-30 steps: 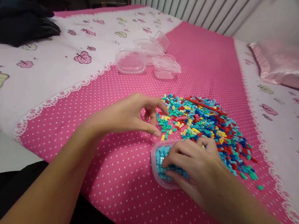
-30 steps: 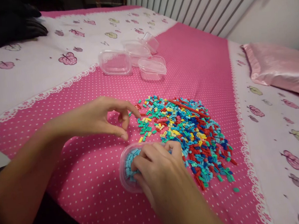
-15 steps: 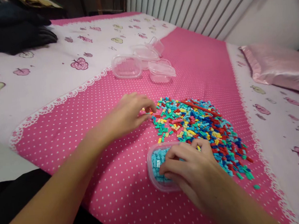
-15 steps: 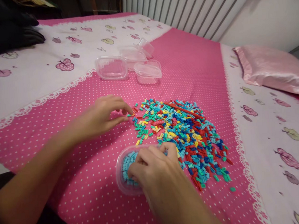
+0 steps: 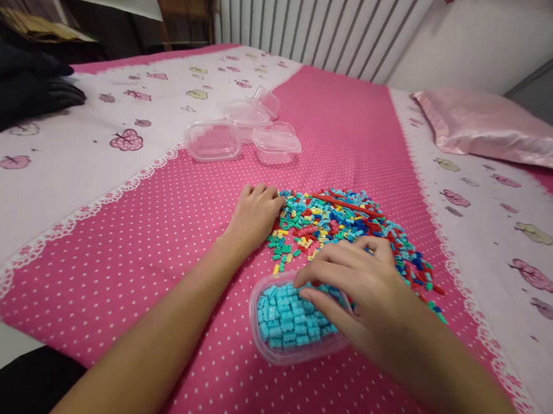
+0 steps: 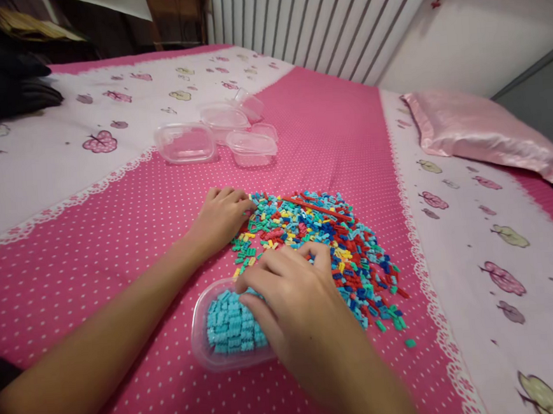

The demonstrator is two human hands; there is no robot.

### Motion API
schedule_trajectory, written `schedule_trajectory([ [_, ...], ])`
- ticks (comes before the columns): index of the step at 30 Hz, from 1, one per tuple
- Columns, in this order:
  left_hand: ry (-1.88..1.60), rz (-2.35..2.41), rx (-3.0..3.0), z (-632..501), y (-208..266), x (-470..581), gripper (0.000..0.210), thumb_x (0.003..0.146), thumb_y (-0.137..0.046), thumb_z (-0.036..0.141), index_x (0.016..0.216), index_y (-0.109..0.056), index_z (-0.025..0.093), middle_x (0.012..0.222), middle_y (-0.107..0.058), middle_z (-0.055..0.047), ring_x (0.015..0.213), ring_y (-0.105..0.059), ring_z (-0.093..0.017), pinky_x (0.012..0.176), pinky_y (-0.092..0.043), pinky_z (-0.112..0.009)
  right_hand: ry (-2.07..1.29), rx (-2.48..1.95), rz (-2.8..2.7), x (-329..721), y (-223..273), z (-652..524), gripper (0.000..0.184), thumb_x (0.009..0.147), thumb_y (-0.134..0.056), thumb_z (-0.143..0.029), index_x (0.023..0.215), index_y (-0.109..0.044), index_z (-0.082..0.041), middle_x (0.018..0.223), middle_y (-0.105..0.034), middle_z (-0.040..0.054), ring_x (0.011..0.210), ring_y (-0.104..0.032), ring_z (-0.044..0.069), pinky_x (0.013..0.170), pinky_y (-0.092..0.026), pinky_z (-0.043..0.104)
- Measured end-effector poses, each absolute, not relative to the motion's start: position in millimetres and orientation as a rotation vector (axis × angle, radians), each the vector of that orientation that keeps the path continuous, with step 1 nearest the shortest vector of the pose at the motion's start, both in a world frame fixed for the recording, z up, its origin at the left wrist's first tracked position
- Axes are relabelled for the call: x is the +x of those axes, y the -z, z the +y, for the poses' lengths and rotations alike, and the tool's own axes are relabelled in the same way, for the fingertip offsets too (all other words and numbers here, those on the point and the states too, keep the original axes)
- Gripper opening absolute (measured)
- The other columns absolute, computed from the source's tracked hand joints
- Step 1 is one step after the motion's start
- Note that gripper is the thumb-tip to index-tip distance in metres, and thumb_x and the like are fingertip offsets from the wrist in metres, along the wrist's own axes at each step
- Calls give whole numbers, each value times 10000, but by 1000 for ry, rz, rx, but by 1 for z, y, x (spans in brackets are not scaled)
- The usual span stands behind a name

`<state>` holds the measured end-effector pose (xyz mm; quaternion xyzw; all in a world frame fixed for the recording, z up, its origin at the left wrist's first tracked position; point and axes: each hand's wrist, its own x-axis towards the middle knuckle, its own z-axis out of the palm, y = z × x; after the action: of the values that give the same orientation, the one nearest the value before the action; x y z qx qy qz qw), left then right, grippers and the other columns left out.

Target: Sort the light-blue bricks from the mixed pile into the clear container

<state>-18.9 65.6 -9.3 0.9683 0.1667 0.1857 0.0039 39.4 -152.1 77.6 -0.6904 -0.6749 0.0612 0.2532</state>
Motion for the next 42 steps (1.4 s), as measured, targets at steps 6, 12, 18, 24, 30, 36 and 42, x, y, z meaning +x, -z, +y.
schedule_trajectory([
  [6, -618, 470, 3028, 69, 10, -19, 165, 987, -556, 213, 960, -716, 188, 957, -750, -87, 984, -595, -275, 860, -365, -415, -184, -1862, -1828, 36, -73, -150, 136, 955, -644, -164, 890, -681, -277, 876, -729, -90, 863, -645, 145, 870, -238, 338],
  [12, -606, 427, 3019, 69, 11, -19, 184, 990, -525, 206, 1027, -703, 182, 981, -750, -103, 982, -582, -272, 857, -367, -408, -201, -1895, -1835, 34, -71, -149, 147, 970, -615, -187, 891, -687, -287, 884, -742, -85, 876, -662, 138, 904, -254, 355],
  [18, -558, 421, 3025, 69, 13, -19, 250, 996, -521, 215, 1165, -704, 197, 1064, -730, -113, 1045, -559, -284, 917, -363, -430, -253, -1897, -1832, 34, -70, -151, 118, 966, -636, -187, 914, -683, -283, 909, -740, -85, 899, -658, 150, 911, -242, 361],
  [24, -502, 403, 3039, 68, 17, -20, 390, 1033, -447, 220, 1387, -608, 195, 1149, -678, -145, 1068, -535, -299, 934, -355, -453, -271, -1895, -1831, 33, -70, -152, 100, 971, -635, -193, 931, -676, -275, 923, -730, -79, 905, -650, 154, 924, -237, 361],
  [30, -487, 398, 3008, 69, 18, -20, 326, 1022, -510, 257, 1314, -653, 246, 1130, -677, -113, 1091, -528, -285, 956, -343, -441, -264, -1893, -1844, 33, -69, -151, 107, 965, -635, -185, 925, -677, -274, 921, -733, -76, 901, -651, 156, 916, -243, 359],
  [36, -479, 430, 2961, 66, 10, -22, 206, 985, -568, 240, 1148, -686, 197, 1117, -699, -105, 1062, -535, -282, 946, -332, -439, -268, -1899, -1861, 33, -69, -151, 117, 961, -632, -178, 931, -683, -279, 920, -741, -79, 897, -659, 150, 915, -251, 360],
  [42, -483, 400, 2954, 64, 9, -21, 194, 977, -587, 229, 1151, -667, 197, 1137, -713, -93, 1067, -535, -274, 969, -313, -445, -280, -1898, -1877, 33, -70, -152, 96, 968, -634, -191, 948, -682, -272, 931, -735, -70, 905, -650, 159, 909, -252, 360],
])
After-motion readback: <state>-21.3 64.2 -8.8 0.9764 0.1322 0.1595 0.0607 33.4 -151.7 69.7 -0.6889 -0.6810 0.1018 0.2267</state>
